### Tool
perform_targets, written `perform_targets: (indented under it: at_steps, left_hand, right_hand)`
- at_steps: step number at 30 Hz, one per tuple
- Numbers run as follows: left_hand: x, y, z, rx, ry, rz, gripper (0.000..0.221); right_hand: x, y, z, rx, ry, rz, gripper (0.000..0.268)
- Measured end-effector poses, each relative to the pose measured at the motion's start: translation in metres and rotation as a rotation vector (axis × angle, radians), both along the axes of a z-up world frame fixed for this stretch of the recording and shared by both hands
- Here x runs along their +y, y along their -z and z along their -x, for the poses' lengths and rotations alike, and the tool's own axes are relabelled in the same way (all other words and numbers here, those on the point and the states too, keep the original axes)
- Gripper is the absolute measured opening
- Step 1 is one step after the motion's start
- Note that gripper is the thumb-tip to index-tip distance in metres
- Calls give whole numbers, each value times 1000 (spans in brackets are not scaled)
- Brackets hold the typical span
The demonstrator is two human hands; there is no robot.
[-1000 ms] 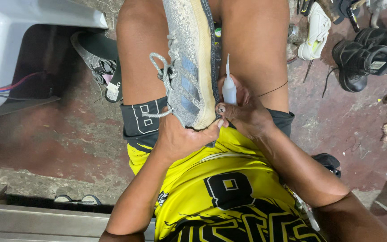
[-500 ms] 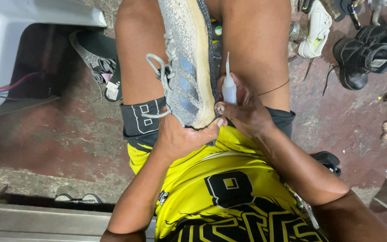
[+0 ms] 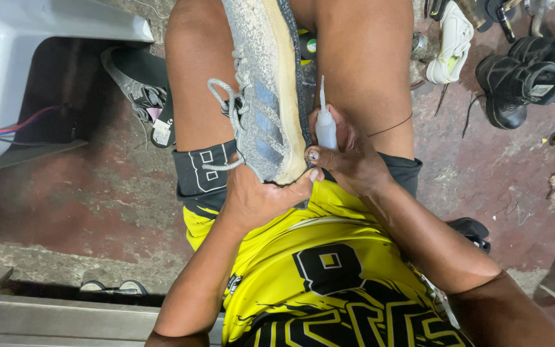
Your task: The person repairs a sneaker by hand using a needle, thread, and adhesive; they stitch the upper to the sole, apply liquid glue from a small bottle, and trim excess thread with pliers.
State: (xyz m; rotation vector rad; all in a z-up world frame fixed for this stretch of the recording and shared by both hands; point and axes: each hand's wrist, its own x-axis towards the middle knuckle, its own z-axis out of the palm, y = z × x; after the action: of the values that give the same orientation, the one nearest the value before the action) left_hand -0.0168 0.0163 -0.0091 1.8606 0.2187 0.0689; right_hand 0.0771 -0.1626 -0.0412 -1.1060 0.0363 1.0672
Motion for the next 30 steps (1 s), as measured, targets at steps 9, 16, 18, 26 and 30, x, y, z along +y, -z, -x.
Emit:
perform_targets:
  at_steps: [9, 16, 18, 26, 30]
  left_hand:
    - [0, -2, -2, 27, 10, -9, 30]
    - [0, -1, 0, 30, -23, 17, 31]
    - [1, 0, 1, 20, -18, -4, 31]
    - [-2, 1, 0, 5, -40, 18, 32]
    - [-3, 4, 1, 87, -100, 163, 32]
  right_hand:
    - [-2, 3, 1, -11, 19, 23, 33]
    - [-4, 6, 1, -130, -13, 47, 34]
    - [-4, 5, 3, -155, -17, 62, 35]
    - [-4, 3, 1, -102, -10, 52, 35]
    - [0, 4, 0, -130, 5, 26, 32]
